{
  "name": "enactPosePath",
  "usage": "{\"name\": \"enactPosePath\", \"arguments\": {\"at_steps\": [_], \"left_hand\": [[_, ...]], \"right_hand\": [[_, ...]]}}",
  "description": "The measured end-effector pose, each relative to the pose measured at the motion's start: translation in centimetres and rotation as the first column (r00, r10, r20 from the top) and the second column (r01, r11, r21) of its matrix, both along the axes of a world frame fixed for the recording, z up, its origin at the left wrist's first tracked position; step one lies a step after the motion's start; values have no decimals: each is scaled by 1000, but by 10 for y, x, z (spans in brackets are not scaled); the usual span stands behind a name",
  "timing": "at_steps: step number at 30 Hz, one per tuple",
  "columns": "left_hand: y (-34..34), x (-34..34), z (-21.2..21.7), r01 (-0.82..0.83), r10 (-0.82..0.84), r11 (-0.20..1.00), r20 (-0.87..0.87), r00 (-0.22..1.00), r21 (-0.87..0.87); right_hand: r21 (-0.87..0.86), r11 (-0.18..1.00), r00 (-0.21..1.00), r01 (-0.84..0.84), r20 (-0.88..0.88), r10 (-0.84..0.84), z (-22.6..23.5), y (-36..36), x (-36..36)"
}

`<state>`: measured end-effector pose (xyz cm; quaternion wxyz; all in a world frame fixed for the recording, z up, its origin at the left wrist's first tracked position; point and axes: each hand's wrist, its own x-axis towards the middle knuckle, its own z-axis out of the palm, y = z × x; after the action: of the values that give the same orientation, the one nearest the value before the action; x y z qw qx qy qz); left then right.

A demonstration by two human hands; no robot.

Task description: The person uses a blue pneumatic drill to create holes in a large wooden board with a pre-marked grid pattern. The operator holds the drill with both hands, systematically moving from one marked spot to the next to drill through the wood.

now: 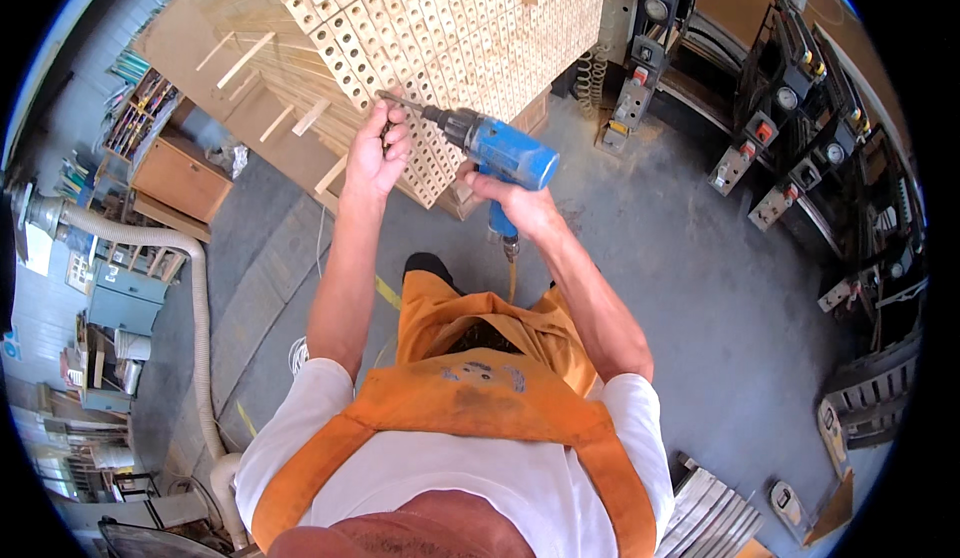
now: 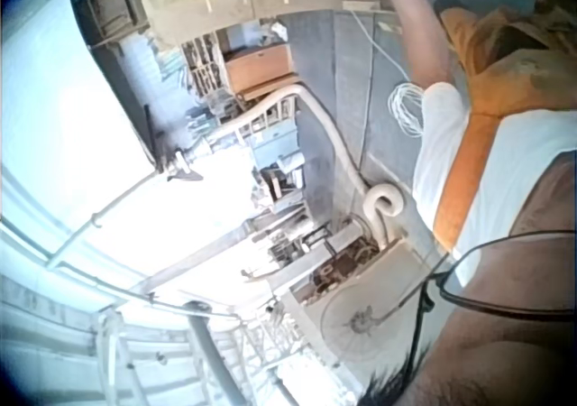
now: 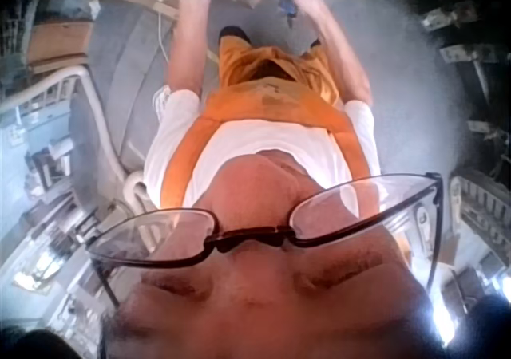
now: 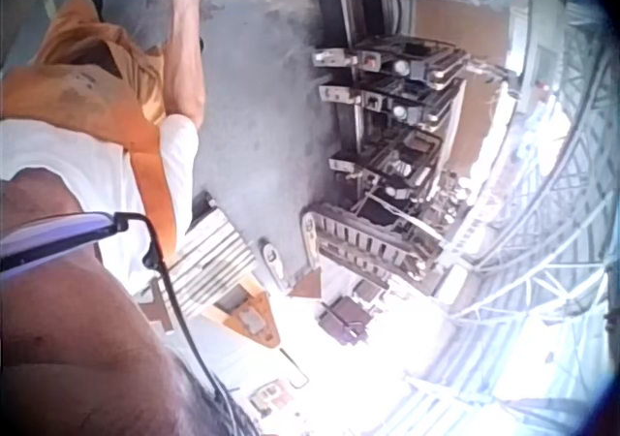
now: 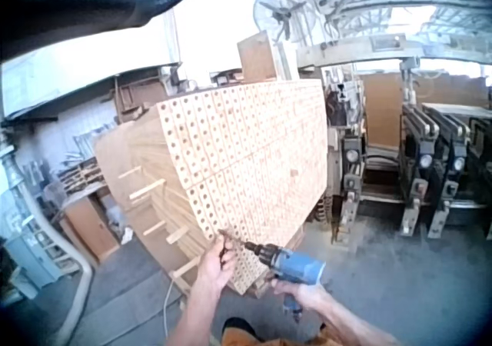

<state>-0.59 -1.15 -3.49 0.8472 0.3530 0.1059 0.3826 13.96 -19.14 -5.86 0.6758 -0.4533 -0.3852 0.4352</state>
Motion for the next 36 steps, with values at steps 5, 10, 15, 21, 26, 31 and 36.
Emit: {"name": "enactPosePath", "arguments": {"at_steps": [5, 10, 15, 21, 26, 31, 36], "left_hand": [[-8, 3, -12, -47, 47, 999, 25, 999, -25], [-1, 5, -12, -29, 36, 996, 87, 996, -79], [0, 5, -11, -63, 64, 996, 14, 998, -66], [-22, -7, -17, 19, -12, 1000, -256, 966, 24], [-37, -10, -44, 125, -103, 991, -352, 930, 40], [-39, -14, -54, 164, -139, 986, -362, 922, 39], [-45, -16, -47, 110, -83, 993, -381, 921, 49]], "right_hand": [[-22, 1000, 999, -6, 40, 7, 5, 0, 7], [20, 1000, 977, -2, 214, -3, 9, -1, 7], [20, 1000, 999, -20, -27, 20, 1, 9, 5], [-17, 1000, 960, 23, 280, -17, 20, 4, 6], [-37, 998, 921, 54, 387, -36, 27, 3, 5], [59, 997, 894, 52, 442, -73, 23, 6, 5], [64, 997, 928, 37, 367, -58, 19, 7, 4]]}}
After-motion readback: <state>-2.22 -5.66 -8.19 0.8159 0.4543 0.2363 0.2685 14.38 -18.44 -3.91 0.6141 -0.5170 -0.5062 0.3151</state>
